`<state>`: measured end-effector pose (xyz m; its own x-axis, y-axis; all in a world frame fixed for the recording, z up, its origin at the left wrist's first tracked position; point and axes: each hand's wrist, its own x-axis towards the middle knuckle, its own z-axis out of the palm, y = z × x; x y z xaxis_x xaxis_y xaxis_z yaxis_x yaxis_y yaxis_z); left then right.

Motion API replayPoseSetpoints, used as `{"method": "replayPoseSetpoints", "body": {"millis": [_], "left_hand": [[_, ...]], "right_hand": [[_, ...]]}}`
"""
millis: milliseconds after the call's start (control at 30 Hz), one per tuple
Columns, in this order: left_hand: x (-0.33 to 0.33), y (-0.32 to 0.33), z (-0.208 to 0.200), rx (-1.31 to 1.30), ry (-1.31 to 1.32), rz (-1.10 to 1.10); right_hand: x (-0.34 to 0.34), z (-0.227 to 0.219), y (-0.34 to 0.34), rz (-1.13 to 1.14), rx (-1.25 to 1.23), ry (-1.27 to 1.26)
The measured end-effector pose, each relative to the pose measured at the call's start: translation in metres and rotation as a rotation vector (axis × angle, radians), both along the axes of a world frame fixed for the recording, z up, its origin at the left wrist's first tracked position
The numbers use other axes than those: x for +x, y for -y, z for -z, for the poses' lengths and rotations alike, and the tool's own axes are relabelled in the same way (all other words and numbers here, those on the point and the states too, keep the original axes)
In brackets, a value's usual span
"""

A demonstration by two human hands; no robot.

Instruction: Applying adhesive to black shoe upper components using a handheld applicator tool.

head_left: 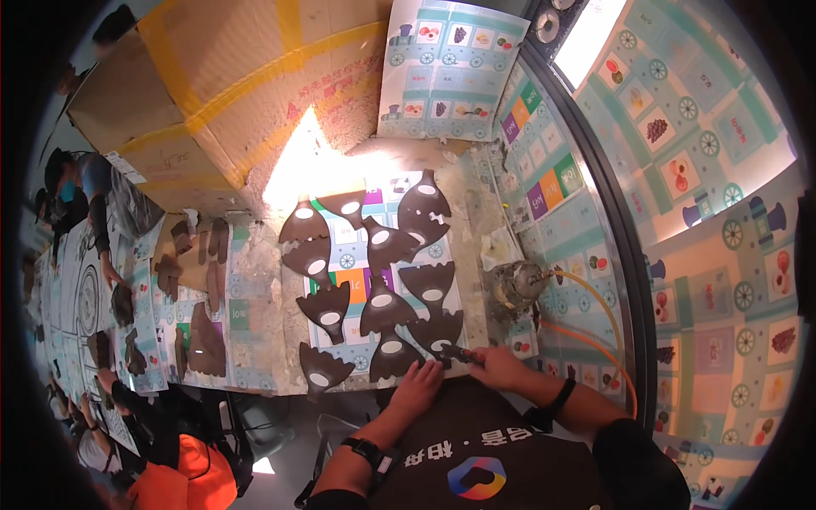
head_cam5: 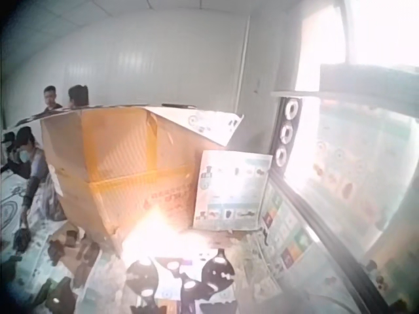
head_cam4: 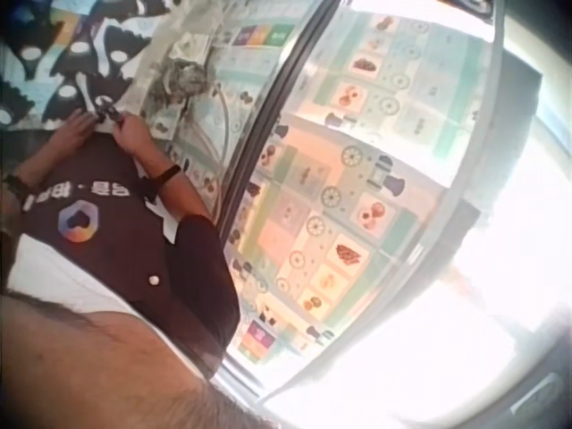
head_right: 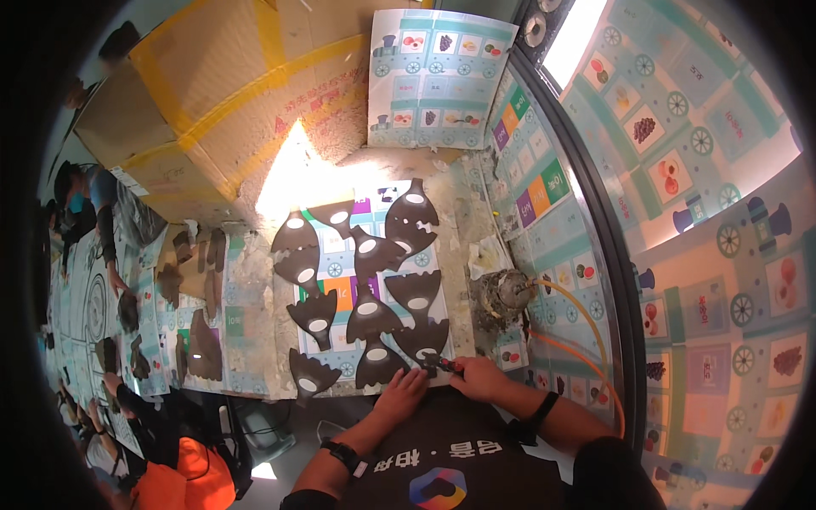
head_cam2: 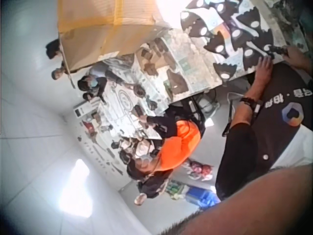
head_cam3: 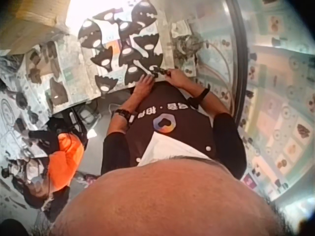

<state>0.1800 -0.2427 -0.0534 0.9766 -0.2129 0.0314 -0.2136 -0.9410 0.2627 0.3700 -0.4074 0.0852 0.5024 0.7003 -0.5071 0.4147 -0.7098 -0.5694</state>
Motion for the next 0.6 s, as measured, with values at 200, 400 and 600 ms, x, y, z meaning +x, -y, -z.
{"method": "replayPoseSetpoints", "body": {"millis": [200, 400, 600], "left_hand": [[-0.001, 0.002, 0.002, -0.049, 0.001, -0.017], [-0.002, 0.003, -0.002, -0.049, 0.023, -0.041], [-0.001, 0.005, -0.004, -0.06, 0.029, -0.057]], "right_hand": [[0.003, 0.003, -0.002, -0.065, 0.006, 0.016], [0.009, -0.002, -0.007, -0.081, -0.003, 0.057], [0.011, -0.002, -0.002, 0.056, 0.035, 0.091]]}}
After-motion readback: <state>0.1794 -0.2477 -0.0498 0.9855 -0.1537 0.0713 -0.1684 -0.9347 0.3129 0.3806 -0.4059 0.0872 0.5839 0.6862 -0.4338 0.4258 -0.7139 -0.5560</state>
